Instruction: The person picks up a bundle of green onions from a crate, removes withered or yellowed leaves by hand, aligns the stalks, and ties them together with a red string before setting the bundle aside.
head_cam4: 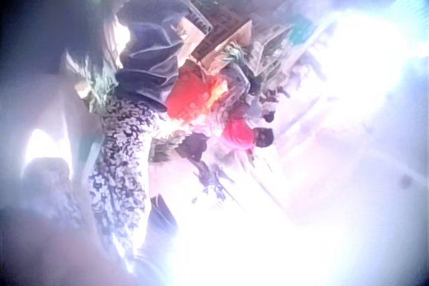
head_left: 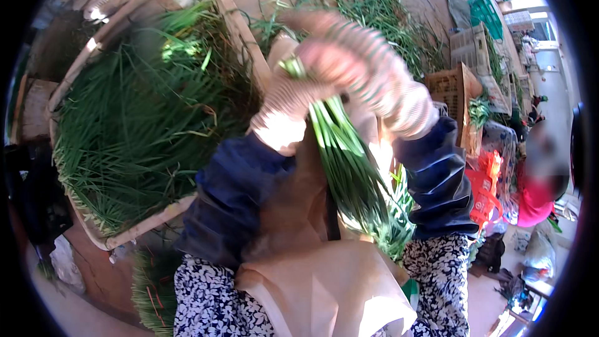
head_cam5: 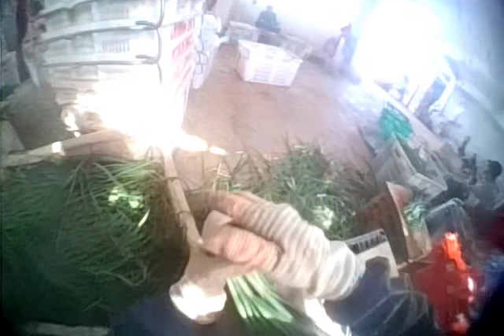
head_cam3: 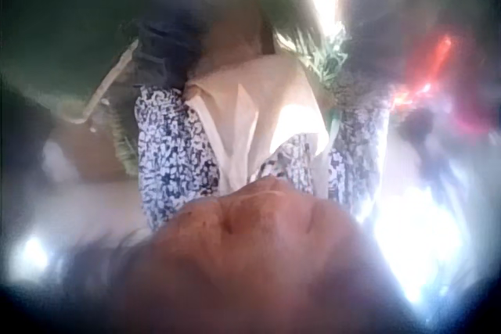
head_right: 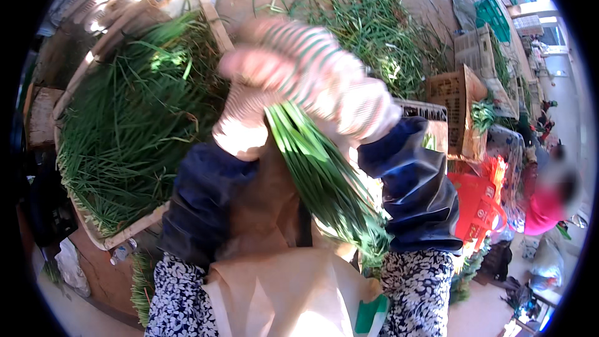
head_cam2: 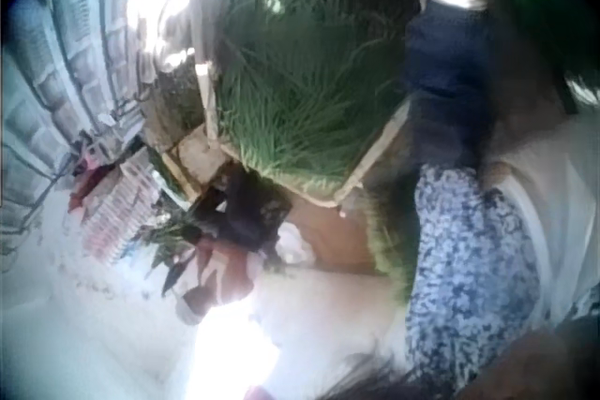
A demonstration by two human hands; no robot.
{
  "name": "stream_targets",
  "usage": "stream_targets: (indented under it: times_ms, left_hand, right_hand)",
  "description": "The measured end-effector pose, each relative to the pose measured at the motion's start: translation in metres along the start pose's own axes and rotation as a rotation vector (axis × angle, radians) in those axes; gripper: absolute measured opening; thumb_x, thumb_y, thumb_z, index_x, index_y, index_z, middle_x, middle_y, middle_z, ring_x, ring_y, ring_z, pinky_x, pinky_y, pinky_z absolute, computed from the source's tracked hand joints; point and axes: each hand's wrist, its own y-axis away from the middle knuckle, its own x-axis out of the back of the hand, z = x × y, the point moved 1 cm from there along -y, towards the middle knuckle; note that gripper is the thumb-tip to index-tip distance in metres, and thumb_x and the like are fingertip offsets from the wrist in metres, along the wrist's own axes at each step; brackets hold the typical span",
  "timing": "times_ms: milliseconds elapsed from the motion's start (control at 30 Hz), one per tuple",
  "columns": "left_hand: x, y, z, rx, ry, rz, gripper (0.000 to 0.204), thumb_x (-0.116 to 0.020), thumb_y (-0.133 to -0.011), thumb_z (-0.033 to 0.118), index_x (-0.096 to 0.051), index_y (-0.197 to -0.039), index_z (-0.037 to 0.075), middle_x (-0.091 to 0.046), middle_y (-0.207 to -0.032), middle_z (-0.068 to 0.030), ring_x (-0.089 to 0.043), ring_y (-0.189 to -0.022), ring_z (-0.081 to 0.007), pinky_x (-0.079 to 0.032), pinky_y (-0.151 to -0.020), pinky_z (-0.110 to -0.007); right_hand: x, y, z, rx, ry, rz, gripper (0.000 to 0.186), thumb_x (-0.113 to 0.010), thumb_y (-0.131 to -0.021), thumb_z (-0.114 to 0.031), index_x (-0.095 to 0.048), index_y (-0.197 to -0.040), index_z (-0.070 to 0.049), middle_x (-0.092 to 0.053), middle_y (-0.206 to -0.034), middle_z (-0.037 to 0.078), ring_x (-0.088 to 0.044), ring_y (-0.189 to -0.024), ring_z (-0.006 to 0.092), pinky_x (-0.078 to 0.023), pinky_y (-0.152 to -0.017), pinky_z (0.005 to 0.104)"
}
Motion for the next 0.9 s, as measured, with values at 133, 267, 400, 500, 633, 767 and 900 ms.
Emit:
stream_targets:
  times_ms: [133, 267, 400, 500, 633, 767, 900]
  left_hand:
    - [0.001, 0.004, 0.007, 0.030, 0.045, 0.160, 0.045, -0.076, -0.073, -0.006, -0.056, -0.113, 0.000, -0.067, -0.084, -0.0100, -0.067, -0.072, -0.0200, -0.056, -0.062, -0.030]
    - [0.007, 0.000, -0.002, 0.053, 0.077, 0.190, 0.041, -0.076, -0.074, -0.006, -0.059, -0.111, 0.001, -0.068, -0.084, -0.0087, -0.067, -0.074, -0.0188, -0.056, -0.067, -0.030]
    - [-0.021, 0.014, 0.005, 0.044, -0.124, 0.183, 0.030, -0.077, -0.076, -0.004, -0.063, -0.102, 0.006, -0.067, -0.089, -0.0059, -0.066, -0.079, -0.0170, -0.055, -0.072, -0.031]
    - [-0.024, 0.014, 0.010, 0.194, -0.325, 0.176, 0.022, -0.075, -0.081, 0.002, -0.064, -0.101, 0.004, -0.067, -0.093, -0.0076, -0.067, -0.084, -0.0178, -0.055, -0.074, -0.030]
    - [0.016, 0.012, 0.026, 0.109, -0.586, 0.102, 0.016, -0.061, -0.094, 0.016, -0.066, -0.100, 0.002, -0.067, -0.095, -0.0103, -0.067, -0.084, -0.0182, -0.056, -0.075, -0.031]
    - [0.013, 0.017, 0.114, -0.173, -0.244, 0.167, 0.017, -0.059, -0.094, 0.019, -0.065, -0.105, 0.007, -0.065, -0.115, -0.0126, -0.062, -0.109, -0.0294, -0.049, -0.098, -0.050]
    - [0.020, 0.030, 0.180, -0.545, -0.613, 0.170, 0.025, -0.060, -0.092, 0.021, -0.065, -0.111, 0.004, -0.058, -0.131, -0.0183, -0.055, -0.119, -0.0346, -0.043, -0.103, -0.057]
  right_hand:
    - [0.015, 0.055, -0.012, -0.360, -0.218, 0.120, 0.078, -0.072, -0.085, -0.047, -0.045, -0.141, 0.000, -0.055, -0.134, 0.015, -0.054, -0.121, 0.0223, -0.042, -0.103, 0.0338]
    - [-0.008, 0.097, 0.033, -0.167, 0.332, 0.002, 0.074, -0.067, -0.086, -0.047, -0.045, -0.135, 0.004, -0.059, -0.120, 0.020, -0.054, -0.115, 0.0340, -0.042, -0.098, 0.0396]
    - [-0.027, 0.101, 0.038, -0.333, 0.435, 0.068, 0.062, -0.065, -0.088, -0.034, -0.044, -0.133, 0.003, -0.063, -0.108, 0.020, -0.061, -0.104, 0.0367, -0.047, -0.090, 0.0402]
    - [-0.033, 0.108, 0.029, -0.335, 0.646, 0.109, 0.060, -0.064, -0.088, -0.036, -0.047, -0.130, 0.004, -0.064, -0.103, 0.024, -0.063, -0.095, 0.0412, -0.050, -0.083, 0.0437]
    - [-0.023, 0.123, 0.023, -0.071, 0.454, 0.228, 0.083, -0.058, -0.087, -0.060, -0.044, -0.133, 0.007, -0.061, -0.102, 0.026, -0.062, -0.094, 0.0418, -0.050, -0.085, 0.0438]
    - [0.005, 0.176, 0.021, -0.008, -0.239, 0.742, 0.081, -0.074, -0.086, -0.040, -0.036, -0.147, -0.002, -0.058, -0.119, 0.011, -0.059, -0.101, 0.0159, -0.048, -0.091, 0.0291]
    - [0.032, 0.217, 0.023, -0.220, -0.005, 1.121, 0.052, -0.069, -0.090, -0.013, -0.050, -0.137, -0.002, -0.061, -0.119, 0.009, -0.056, -0.108, 0.0150, -0.044, -0.096, 0.0297]
